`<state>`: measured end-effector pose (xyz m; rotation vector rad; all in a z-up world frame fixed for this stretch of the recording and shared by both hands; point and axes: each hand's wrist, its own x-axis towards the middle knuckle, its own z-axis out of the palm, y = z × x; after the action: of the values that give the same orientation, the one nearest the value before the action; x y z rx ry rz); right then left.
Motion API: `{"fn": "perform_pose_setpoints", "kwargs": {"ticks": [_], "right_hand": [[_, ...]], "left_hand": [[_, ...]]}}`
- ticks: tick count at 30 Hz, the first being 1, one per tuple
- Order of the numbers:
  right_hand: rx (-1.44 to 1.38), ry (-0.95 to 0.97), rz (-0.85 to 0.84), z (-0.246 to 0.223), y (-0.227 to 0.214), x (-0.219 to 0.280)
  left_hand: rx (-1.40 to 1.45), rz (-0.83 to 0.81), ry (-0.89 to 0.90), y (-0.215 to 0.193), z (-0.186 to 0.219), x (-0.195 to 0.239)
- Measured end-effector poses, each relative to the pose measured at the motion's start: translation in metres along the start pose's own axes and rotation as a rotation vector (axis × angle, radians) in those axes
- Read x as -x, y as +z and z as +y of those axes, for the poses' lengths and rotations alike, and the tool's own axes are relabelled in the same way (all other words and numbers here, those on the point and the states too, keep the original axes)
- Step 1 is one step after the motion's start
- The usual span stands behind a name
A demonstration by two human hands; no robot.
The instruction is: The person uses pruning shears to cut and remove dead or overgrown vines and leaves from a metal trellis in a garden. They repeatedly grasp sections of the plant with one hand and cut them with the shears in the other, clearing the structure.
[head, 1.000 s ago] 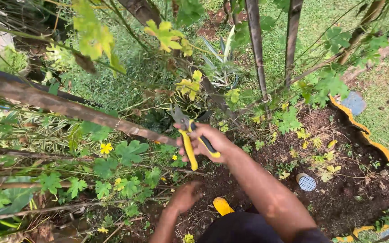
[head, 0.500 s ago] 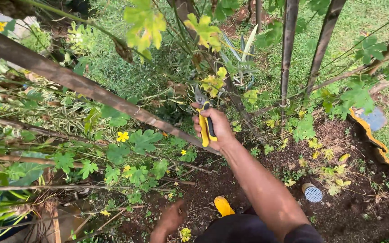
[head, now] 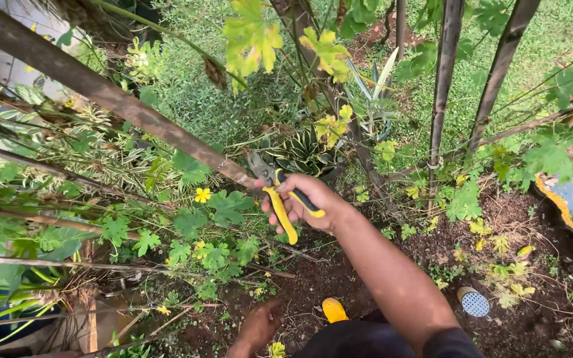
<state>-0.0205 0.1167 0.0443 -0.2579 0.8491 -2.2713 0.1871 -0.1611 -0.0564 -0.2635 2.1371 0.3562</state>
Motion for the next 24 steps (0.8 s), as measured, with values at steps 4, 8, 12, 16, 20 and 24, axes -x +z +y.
{"fn": "perform_pose_setpoints", "kwargs": {"ticks": [4,8,12,16,20,24], "right_hand": [[-0.201,0.079,-0.127,-0.011,0.002,-0.006],[-0.262,0.08,-0.167,-0.016,0.001,-0.017],[-0.305,0.086,-0.202,0.001,-0.021,-0.029],[-0.217,-0.027,0.015,0.02,-0.032,-0.03],[0.473,-0.013,0.444,-0.018,0.022,-0.002],[1.196,0.067,0.575,-0.03,0.041,-0.004]], "left_hand": [[-0.019,-0.014,-0.104,0.003,-0.004,0.003],[-0.035,-0.016,-0.06,0.006,-0.005,0.0],[-0.021,0.007,-0.054,0.003,0.0,0.001],[-0.016,-0.02,-0.064,0.001,0.004,0.004],[-0.081,-0.025,-0.069,0.005,0.0,0.001],[-0.103,-0.071,-0.14,-0.008,0.022,0.015]]}}
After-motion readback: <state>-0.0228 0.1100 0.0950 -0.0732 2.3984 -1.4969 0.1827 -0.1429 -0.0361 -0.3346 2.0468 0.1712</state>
